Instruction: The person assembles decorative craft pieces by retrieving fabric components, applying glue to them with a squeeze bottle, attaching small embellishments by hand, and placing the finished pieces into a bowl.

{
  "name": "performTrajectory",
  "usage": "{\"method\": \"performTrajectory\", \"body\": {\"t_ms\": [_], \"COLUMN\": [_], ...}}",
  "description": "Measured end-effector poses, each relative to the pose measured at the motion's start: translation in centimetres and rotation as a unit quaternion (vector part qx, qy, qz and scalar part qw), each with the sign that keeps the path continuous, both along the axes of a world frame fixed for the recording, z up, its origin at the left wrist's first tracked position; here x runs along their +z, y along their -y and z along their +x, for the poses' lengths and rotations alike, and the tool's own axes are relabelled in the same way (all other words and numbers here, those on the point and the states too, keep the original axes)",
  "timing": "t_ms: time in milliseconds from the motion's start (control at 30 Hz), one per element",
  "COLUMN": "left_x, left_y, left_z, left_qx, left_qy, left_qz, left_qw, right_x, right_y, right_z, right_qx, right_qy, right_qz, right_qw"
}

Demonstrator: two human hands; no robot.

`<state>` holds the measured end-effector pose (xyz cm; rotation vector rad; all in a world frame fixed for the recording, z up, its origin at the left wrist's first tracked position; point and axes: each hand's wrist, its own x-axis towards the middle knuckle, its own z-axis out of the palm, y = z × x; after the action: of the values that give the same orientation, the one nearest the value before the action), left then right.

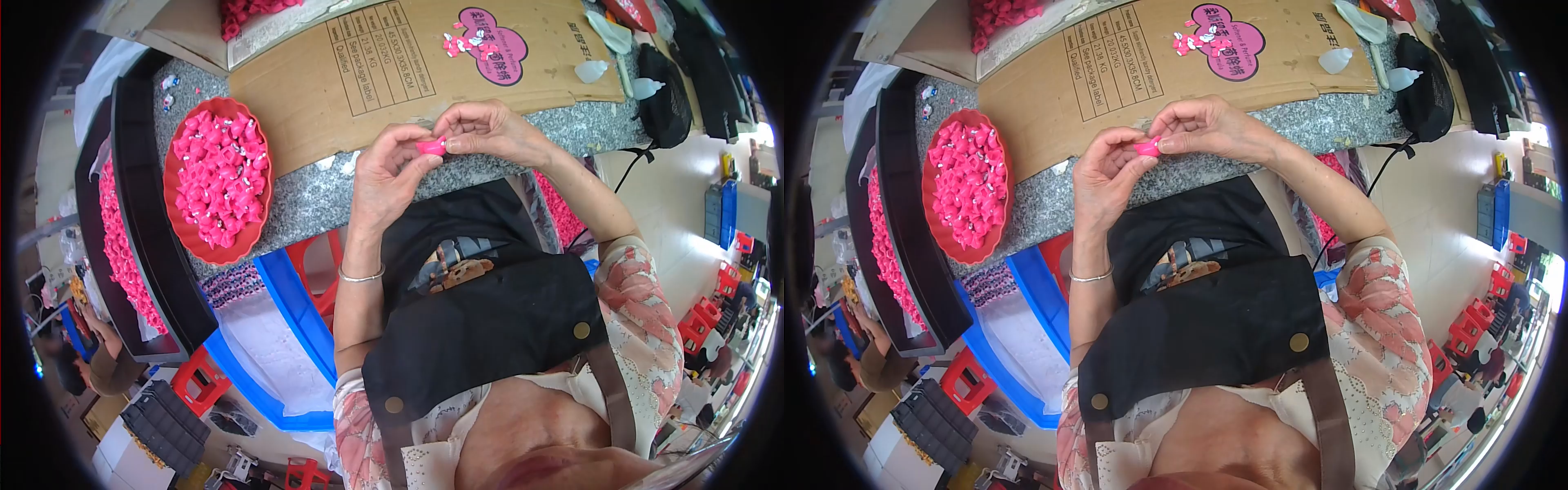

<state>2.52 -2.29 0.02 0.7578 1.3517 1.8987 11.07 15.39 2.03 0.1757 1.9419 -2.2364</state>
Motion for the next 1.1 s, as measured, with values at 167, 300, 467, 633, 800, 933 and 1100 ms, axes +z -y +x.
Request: {"method": "performTrajectory", "body": {"t_ms": [167, 300, 467, 633, 800, 933, 1100], "left_x": [0.1, -0.1, -0.1, -1.1, -1.4, -1.8, -1.9], "left_y": [0.1, 0.5, -0.1, -0.7, -1.2, -1.4, -1.4], "left_z": [-0.3, -0.4, 0.8, 1.5, 1.9, 2.0, 2.0], "left_qx": [0.011, 0.006, 0.081, 0.123, 0.153, 0.163, 0.168], "left_qy": [-0.018, -0.042, -0.002, 0.024, 0.025, 0.028, 0.025], "left_qz": [0.058, 0.059, 0.024, 0.004, -0.009, -0.006, -0.013], "left_qw": [0.998, 0.997, 0.996, 0.992, 0.988, 0.986, 0.985], "right_x": [0.5, -0.4, -1.2, -2.7, -2.5, -2.7, -2.9], "right_y": [0.8, 1.1, 2.2, 2.2, 2.3, 2.2, 2.2], "right_z": [0.4, 0.7, 1.1, 1.0, 0.7, 0.7, 0.6], "right_qx": [-0.009, -0.025, -0.116, -0.137, -0.154, -0.158, -0.158], "right_qy": [-0.017, -0.059, -0.079, -0.065, -0.061, -0.067, -0.068], "right_qz": [-0.02, -0.024, -0.01, -0.011, 0.007, 0.033, 0.04], "right_qw": [1.0, 0.998, 0.99, 0.988, 0.986, 0.985, 0.984]}}
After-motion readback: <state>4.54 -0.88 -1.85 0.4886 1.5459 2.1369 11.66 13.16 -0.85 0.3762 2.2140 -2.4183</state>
